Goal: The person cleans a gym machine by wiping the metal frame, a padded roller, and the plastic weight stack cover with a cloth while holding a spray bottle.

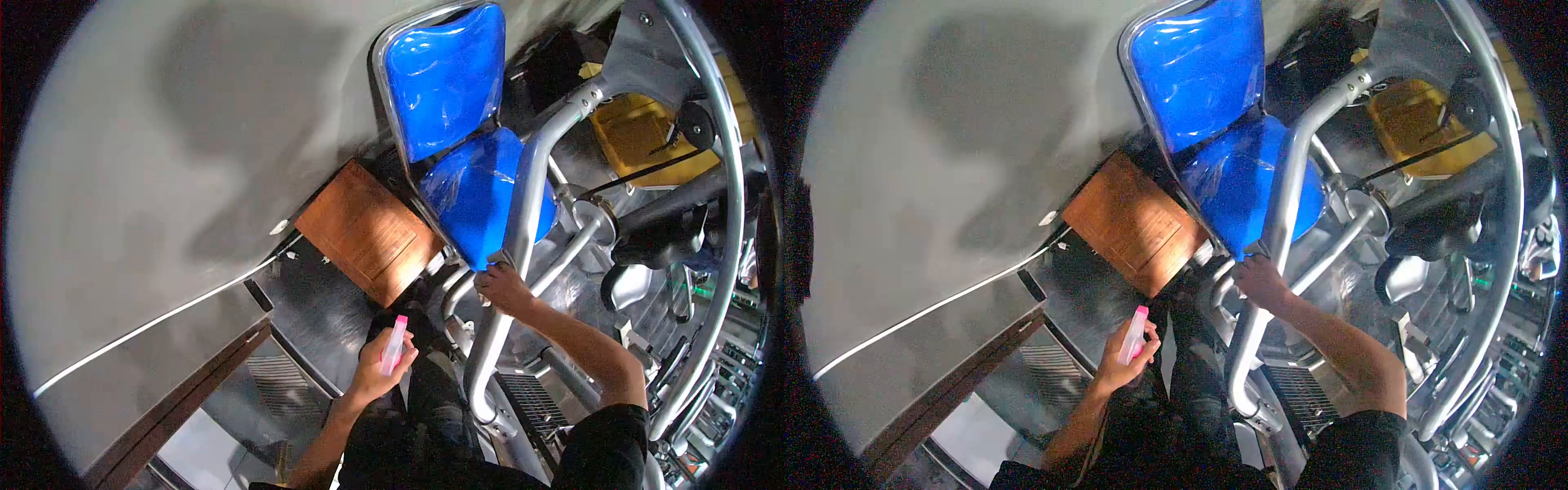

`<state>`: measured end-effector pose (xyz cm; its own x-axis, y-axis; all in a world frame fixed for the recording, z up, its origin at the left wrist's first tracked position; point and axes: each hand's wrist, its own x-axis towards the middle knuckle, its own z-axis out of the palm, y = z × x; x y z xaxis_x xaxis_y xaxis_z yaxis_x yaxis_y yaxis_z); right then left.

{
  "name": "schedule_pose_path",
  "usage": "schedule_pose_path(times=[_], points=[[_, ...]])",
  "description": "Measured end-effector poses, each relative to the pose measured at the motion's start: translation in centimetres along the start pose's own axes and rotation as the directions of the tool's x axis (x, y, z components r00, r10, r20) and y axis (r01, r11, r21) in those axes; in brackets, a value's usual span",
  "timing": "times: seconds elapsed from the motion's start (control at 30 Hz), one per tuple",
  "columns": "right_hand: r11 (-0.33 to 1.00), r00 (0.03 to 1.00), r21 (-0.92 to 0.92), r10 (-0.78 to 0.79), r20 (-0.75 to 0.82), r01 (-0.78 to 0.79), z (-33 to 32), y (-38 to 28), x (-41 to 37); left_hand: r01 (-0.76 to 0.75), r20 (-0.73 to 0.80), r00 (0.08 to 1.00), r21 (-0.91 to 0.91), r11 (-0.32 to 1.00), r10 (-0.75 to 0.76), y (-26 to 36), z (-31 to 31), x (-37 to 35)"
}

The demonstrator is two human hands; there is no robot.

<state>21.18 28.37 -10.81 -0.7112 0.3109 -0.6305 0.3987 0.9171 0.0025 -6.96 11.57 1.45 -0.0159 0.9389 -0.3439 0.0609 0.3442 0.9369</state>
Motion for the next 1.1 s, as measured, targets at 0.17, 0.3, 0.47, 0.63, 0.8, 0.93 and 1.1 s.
schedule_pose_path(times=[0.17,0.3,0.47,0.63,0.8,0.93,1.1], points=[[0.941,0.775,-0.029,0.260,-0.575,-0.337,-2.4,8.4,-1.8,-0.018,0.028,0.999,-0.016,1.000,0.018,0.7,0.1,0.2],[0.637,0.527,0.631,0.755,-0.391,-0.443,-6.4,11.2,-1.3,0.099,0.021,0.995,-0.075,0.992,-0.097,1.9,0.2,0.6],[0.526,0.354,0.776,0.840,-0.411,-0.349,-5.9,4.4,-1.3,0.152,0.063,0.987,-0.124,0.980,-0.146,2.3,0.7,0.9],[0.307,0.357,0.904,0.914,-0.193,-0.296,-1.8,-8.5,-6.7,0.149,0.097,0.986,-0.120,0.982,-0.138,2.2,0.8,0.9],[-0.195,0.316,0.980,0.933,0.170,0.048,0.0,-11.3,-10.6,0.164,0.066,0.986,-0.137,0.977,-0.156,1.2,1.0,1.5],[-0.055,-0.068,0.988,0.996,0.065,0.144,-2.7,-5.5,-9.4,0.161,0.075,0.986,-0.170,0.972,-0.150,1.9,2.0,2.1],[0.310,-0.136,0.933,0.932,-0.336,-0.181,-3.5,2.7,-1.8,0.153,0.100,0.985,-0.150,0.977,-0.139,2.3,3.5,2.7]])
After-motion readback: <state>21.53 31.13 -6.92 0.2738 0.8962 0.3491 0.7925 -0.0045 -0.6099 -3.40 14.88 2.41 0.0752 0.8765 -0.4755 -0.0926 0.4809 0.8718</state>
